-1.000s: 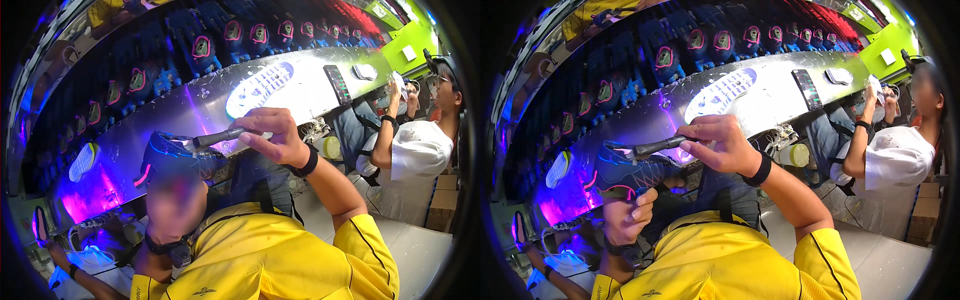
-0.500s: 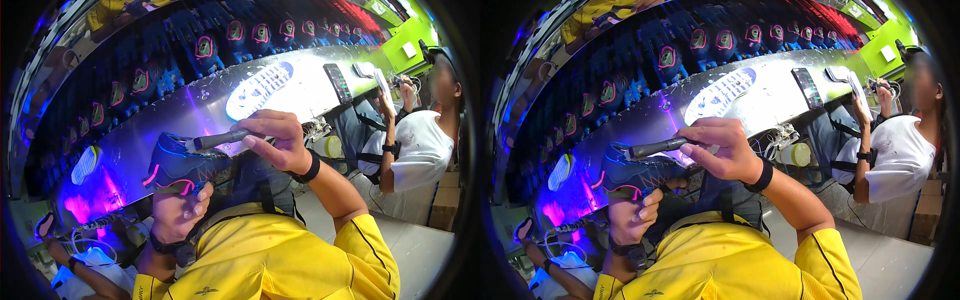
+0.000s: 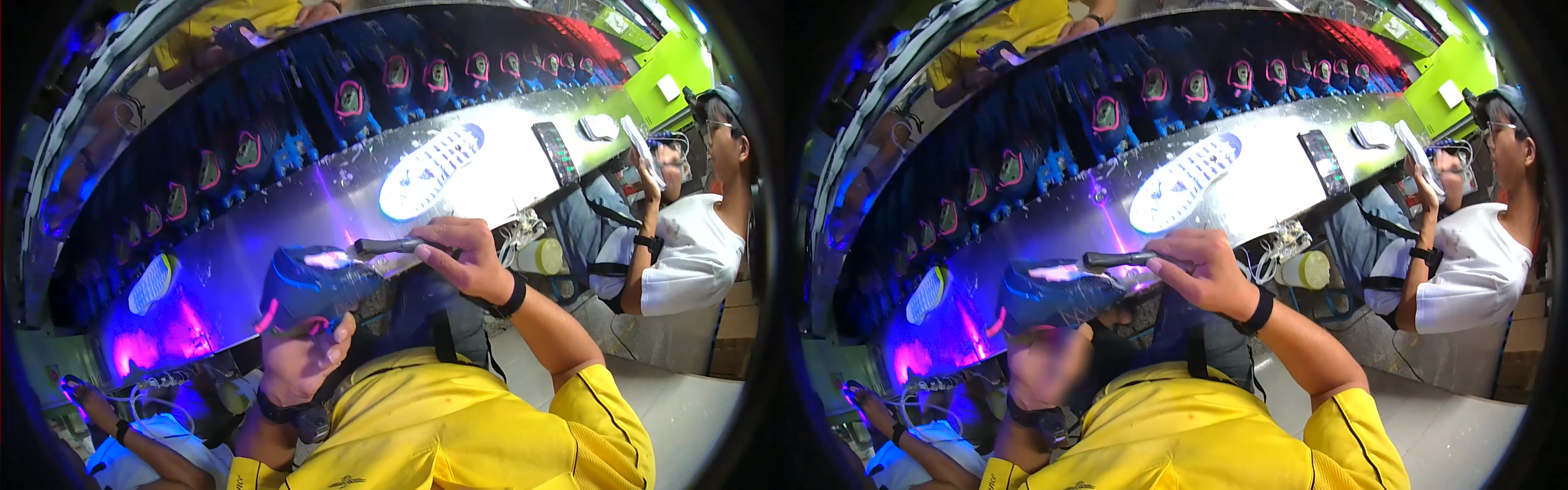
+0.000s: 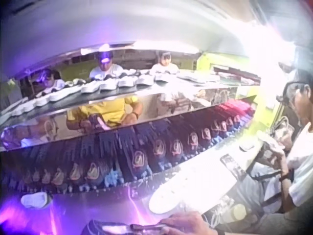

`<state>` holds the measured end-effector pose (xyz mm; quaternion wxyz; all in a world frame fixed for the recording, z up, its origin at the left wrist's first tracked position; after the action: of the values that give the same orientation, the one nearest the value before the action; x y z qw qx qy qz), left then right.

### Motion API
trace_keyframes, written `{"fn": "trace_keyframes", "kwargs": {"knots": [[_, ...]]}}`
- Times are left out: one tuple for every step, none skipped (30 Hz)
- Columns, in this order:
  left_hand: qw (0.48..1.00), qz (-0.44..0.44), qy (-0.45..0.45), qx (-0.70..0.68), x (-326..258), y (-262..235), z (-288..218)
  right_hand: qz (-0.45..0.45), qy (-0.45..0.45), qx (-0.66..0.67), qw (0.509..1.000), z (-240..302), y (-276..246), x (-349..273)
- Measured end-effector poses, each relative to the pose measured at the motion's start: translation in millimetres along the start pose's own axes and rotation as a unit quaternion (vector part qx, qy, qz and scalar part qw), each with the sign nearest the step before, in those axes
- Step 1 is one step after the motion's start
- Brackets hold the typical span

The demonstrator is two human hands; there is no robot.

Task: The worker uses a brush to apply a layer of adhesive or primer to the upper edges and bonding surfaces of athletic shoe components on an assembly line.

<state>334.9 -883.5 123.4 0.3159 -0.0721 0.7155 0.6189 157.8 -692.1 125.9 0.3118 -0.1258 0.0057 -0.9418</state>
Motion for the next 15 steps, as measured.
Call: {"fn": "trace_keyframes", "kwargs": {"knots": [[0.999, -0.042, 0.025, -0.008, -1, 1, 0, -0.019, 0.005, 0.009, 1.0, 1, -2, 0], [0.999, -0.041, 0.018, 0.019, 1, 0, -1, -0.032, 0.031, 0.015, 0.999, 0, -3, 0], [0.998, -0.039, 0.014, 0.047, 4, -3, -4, -0.029, 0.073, -0.008, 0.997, -3, -2, -1], [0.993, -0.038, 0.018, 0.114, 7, -2, -9, -0.011, 0.098, -0.015, 0.995, -2, 1, -2], [0.98, 0.067, 0.048, 0.183, 12, 9, -12, 0.007, 0.124, -0.022, 0.992, 0, 4, -2], [0.976, 0.015, 0.072, 0.207, 15, -6, -20, 0.015, 0.091, -0.014, 0.996, 8, 7, -2], [0.969, -0.038, 0.096, 0.225, 19, -14, -28, 0.024, 0.061, -0.007, 0.998, 15, 8, -2], [0.974, 0.047, 0.079, 0.205, 21, 1, -31, 0.035, 0.049, -0.002, 0.998, 19, 8, -1], [0.974, 0.027, 0.088, 0.206, 23, 5, -35, 0.046, 0.042, -0.002, 0.998, 20, 5, -2], [0.974, 0.005, 0.097, 0.206, 25, 10, -37, 0.042, 0.059, 0.007, 0.997, 17, 1, -3], [0.973, -0.016, 0.107, 0.206, 26, 12, -41, 0.038, 0.075, 0.016, 0.996, 13, -2, -3], [0.978, 0.025, 0.098, 0.183, 32, 14, -47, -0.012, 0.101, 0.056, 0.993, 7, -10, -9], [0.968, 0.0, 0.129, 0.213, 39, 11, -56, -0.058, 0.125, 0.099, 0.986, -6, -15, -17], [0.956, -0.026, 0.16, 0.243, 45, 10, -65, -0.104, 0.149, 0.142, 0.973, -14, -20, -17], [0.945, -0.058, 0.181, 0.266, 49, 7, -70, -0.125, 0.16, 0.148, 0.968, -17, -24, -18]]}}
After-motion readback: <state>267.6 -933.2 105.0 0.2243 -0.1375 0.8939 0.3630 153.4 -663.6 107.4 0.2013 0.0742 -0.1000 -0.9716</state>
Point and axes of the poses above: each hand's wrist, its own x-axis towards the middle knuckle, its own y-axis out of the palm, z = x × y, the point moved 7 cm from there along x, towards the middle knuckle, and after that the axes turned 8 degrees about x, right-handed, at the moved point
